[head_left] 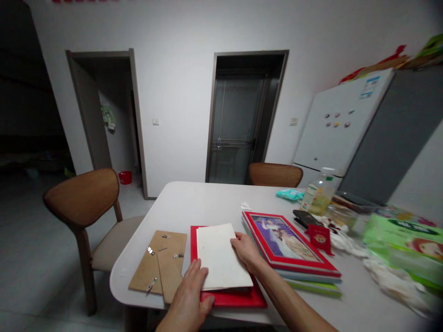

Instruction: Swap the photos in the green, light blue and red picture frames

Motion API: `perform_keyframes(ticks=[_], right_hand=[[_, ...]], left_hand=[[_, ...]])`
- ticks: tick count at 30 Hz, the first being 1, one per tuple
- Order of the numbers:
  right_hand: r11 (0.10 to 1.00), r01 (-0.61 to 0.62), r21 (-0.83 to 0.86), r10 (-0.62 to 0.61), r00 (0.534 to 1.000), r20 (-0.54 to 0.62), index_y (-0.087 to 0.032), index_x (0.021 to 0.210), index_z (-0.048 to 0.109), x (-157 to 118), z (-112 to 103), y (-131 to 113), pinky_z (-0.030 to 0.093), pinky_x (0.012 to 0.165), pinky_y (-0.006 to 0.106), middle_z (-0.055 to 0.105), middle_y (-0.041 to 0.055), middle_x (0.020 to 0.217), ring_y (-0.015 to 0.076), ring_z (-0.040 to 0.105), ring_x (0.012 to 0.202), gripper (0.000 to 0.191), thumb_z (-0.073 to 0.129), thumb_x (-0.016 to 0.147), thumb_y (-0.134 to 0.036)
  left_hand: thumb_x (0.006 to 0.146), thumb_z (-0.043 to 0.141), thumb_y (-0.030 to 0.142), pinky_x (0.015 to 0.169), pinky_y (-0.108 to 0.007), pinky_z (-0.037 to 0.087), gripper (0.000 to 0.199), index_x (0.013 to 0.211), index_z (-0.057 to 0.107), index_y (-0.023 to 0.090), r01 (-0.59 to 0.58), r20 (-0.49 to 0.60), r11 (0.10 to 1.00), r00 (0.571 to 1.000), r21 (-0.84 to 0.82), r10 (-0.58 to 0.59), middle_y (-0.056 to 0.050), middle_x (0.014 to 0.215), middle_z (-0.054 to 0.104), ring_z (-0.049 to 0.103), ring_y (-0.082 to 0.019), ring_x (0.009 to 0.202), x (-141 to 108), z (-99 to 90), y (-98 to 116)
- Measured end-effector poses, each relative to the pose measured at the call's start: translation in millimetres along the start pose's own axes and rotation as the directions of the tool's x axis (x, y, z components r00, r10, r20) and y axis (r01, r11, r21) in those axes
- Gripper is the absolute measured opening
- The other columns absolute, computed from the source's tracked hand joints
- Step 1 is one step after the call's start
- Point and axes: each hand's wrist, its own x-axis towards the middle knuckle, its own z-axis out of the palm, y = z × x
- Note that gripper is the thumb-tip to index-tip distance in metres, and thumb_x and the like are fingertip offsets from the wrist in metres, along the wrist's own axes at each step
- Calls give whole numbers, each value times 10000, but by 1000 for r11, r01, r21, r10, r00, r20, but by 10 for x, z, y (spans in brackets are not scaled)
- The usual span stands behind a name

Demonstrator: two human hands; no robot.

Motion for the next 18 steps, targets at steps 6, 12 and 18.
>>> perform_keyframes(ticks=[6,12,18], right_hand=[[997,3,-73,-5,1000,-20,-110,889,613,15,-64,36,421,543,219,660,63,682,173,596,637,376,404,578,-135],[992,32,-123,-33,999,-4,-97,905,600,35,-67,42,421,541,210,660,75,719,168,602,660,367,390,608,-140],[972,69,-224,-69,998,7,-93,896,608,42,-46,60,418,570,212,662,76,742,162,601,664,370,385,602,-125]], left_hand=[[629,529,146,972,-425,298,469,1096,516,110,10,22,1000,1000,2,-10,-159,1267,399,337,-254,1182,1,-41,66],[657,501,154,992,-404,263,480,1128,482,63,18,98,997,995,77,-26,-181,1289,357,297,-242,1204,3,-78,102],[674,497,175,996,-388,259,473,1136,474,77,2,116,996,993,89,-12,-171,1296,354,291,-233,1209,9,-91,105]])
